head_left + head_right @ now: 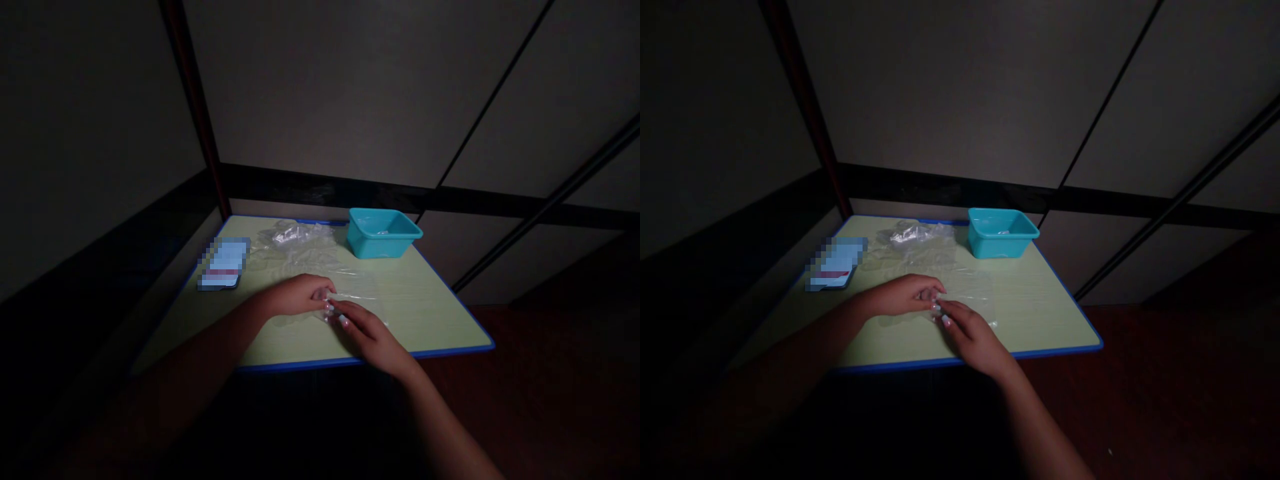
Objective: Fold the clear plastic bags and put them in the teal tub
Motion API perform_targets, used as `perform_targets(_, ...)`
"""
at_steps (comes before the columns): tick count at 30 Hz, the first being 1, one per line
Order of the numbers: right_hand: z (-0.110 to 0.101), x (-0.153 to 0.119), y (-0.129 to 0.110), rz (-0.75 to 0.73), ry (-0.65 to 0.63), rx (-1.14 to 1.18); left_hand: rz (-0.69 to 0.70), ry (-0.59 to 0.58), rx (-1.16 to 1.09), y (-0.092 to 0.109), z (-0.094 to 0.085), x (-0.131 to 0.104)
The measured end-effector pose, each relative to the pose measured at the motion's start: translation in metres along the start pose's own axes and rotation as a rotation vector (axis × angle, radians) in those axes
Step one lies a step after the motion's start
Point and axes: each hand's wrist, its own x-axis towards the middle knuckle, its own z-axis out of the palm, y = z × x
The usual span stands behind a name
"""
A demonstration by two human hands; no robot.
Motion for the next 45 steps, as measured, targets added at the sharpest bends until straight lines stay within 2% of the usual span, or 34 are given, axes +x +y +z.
perform_targets(4,0.0,-0.002,-0.003,0.01,0.02,0.016,-0.026,0.009,-0.161,-0.006,-0.002,0.004)
perform_targets(8,-0.007,-0.008,-0.006,0.008,0.034,-0.021,-0.035,-0.008,-0.191,-0.006,-0.005,0.004)
perform_targets(15,-0.033,-0.029,0.003,0.054,0.01,-0.505,-0.061,-0.017,-0.187,-0.004,-0.006,0.004)
perform_targets(19,-0.037,-0.04,0.005,0.06,-0.071,-0.597,-0.06,-0.002,-0.166,-0.005,-0.006,0.004)
perform_targets(25,-0.033,-0.045,0.002,0.068,-0.154,-0.654,-0.064,0.033,-0.116,-0.007,-0.008,0.005)
perform_targets(33,-0.033,-0.045,0.004,0.055,-0.139,-0.66,-0.048,0.142,-0.015,-0.01,-0.005,0.007)
perform_targets(39,-0.032,-0.04,0.0,0.034,-0.122,-0.664,-0.022,0.143,0.038,-0.013,-0.004,0.009)
perform_targets(45,-0.027,-0.027,-0.006,-0.023,-0.19,-0.658,-0.013,0.152,0.086,-0.014,-0.004,0.009)
